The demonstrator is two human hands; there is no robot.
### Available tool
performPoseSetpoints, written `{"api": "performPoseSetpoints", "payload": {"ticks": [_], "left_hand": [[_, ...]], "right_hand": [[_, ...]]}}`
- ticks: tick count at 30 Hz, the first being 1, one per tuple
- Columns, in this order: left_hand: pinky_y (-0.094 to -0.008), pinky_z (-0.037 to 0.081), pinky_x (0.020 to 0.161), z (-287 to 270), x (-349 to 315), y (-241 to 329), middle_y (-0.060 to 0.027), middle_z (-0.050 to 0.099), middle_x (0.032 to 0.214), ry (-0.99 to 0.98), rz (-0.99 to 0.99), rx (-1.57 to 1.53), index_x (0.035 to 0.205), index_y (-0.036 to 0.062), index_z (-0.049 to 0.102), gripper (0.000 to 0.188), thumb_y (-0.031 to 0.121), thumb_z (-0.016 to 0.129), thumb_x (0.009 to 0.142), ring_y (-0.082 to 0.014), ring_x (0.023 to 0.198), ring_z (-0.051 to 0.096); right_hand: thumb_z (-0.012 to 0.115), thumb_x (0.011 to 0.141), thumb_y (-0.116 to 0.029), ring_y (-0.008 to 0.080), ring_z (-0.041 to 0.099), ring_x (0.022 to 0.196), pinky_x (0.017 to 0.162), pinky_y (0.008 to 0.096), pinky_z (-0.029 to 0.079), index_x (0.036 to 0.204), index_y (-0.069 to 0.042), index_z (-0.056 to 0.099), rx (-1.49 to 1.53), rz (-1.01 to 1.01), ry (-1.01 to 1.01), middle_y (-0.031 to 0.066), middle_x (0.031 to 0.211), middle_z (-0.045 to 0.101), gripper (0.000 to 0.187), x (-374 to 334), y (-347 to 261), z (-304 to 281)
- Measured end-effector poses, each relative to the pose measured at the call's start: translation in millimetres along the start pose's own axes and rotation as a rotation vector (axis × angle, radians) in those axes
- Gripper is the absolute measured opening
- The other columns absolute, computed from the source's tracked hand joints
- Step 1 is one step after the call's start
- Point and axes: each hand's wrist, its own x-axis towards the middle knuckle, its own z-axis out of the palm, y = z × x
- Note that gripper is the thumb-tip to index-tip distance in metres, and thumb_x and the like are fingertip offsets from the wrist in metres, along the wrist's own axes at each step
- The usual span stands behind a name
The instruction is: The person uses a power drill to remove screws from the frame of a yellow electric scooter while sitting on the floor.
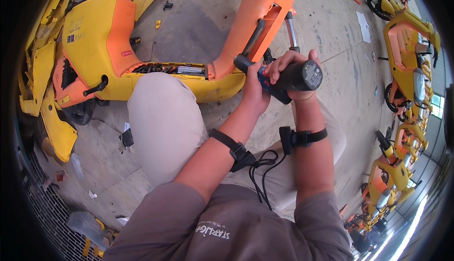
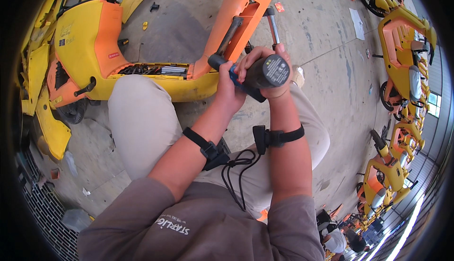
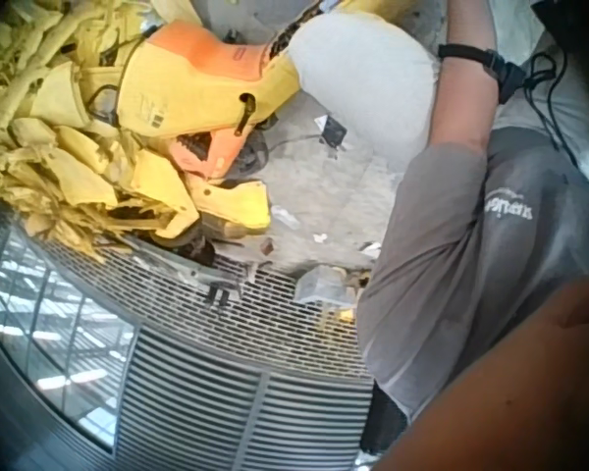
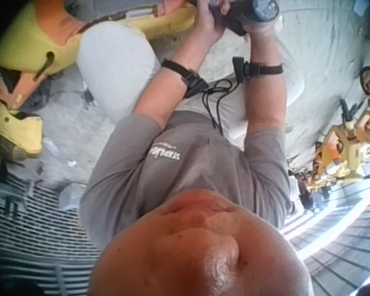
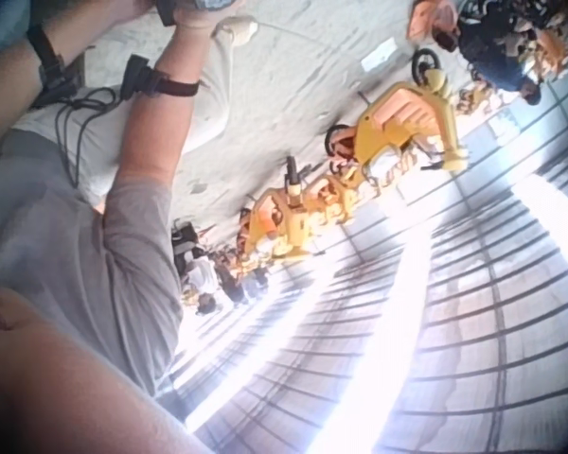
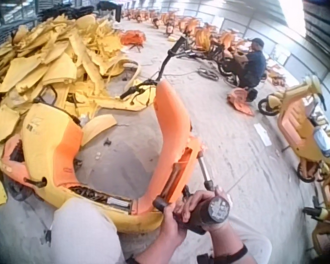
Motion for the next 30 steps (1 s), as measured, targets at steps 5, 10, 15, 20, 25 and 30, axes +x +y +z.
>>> {"api": "performPoseSetpoints", "payload": {"ticks": [5,10,15,20,25,30], "left_hand": [[-0.0285,0.039,0.077,10,-1,-2,0.0034,0.044,0.066,-0.047,0.043,0.097,0.078,0.0182,0.043,0.030,0.043,0.051,0.094,-0.0120,0.068,0.045],[-0.0274,0.039,0.077,23,-4,3,0.0034,0.043,0.066,-0.027,0.018,0.114,0.079,0.0177,0.042,0.030,0.042,0.051,0.094,-0.0115,0.069,0.045],[-0.0276,0.039,0.077,21,-8,0,0.0033,0.043,0.067,0.039,-0.005,0.074,0.080,0.0172,0.042,0.029,0.041,0.052,0.094,-0.0116,0.070,0.045],[-0.0293,0.042,0.079,27,0,-1,0.0000,0.048,0.077,-0.014,0.031,0.133,0.082,0.0140,0.043,0.029,0.039,0.051,0.096,-0.0142,0.073,0.050],[-0.0277,0.040,0.079,10,-3,-8,0.0037,0.043,0.068,-0.026,0.039,0.137,0.080,0.0177,0.043,0.028,0.040,0.051,0.096,-0.0122,0.073,0.046],[-0.0270,0.039,0.078,16,-2,-10,0.0043,0.043,0.068,-0.041,0.083,0.185,0.080,0.0180,0.043,0.028,0.039,0.051,0.097,-0.0109,0.072,0.046]], "right_hand": [[0.019,0.099,-0.058,0.0353,0.061,0.065,0.083,0.0429,0.049,0.077,0.003,0.059,-0.005,-0.037,0.000,0.0242,0.066,0.062,0.076,-2,-3,-1],[0.018,0.099,-0.056,0.0364,0.061,0.065,0.087,0.0442,0.048,0.077,0.004,0.060,0.005,-0.111,-0.016,0.0252,0.066,0.063,0.076,2,-7,-3],[0.020,0.099,-0.056,0.0363,0.061,0.064,0.083,0.0429,0.049,0.079,0.006,0.061,0.075,-0.022,0.012,0.0263,0.066,0.062,0.077,-3,-1,-9],[0.022,0.098,-0.058,0.0352,0.061,0.061,0.081,0.0421,0.050,0.077,0.007,0.061,0.093,-0.079,0.018,0.0260,0.065,0.062,0.078,0,-12,-13],[0.024,0.099,-0.054,0.0348,0.061,0.059,0.070,0.0391,0.053,0.075,0.008,0.061,0.084,-0.059,0.083,0.0256,0.065,0.062,0.076,-8,1,-18],[0.025,0.099,-0.054,0.0347,0.062,0.059,0.067,0.0386,0.053,0.076,0.008,0.062,0.125,-0.050,0.053,0.0246,0.064,0.062,0.076,-7,-5,-23]]}}
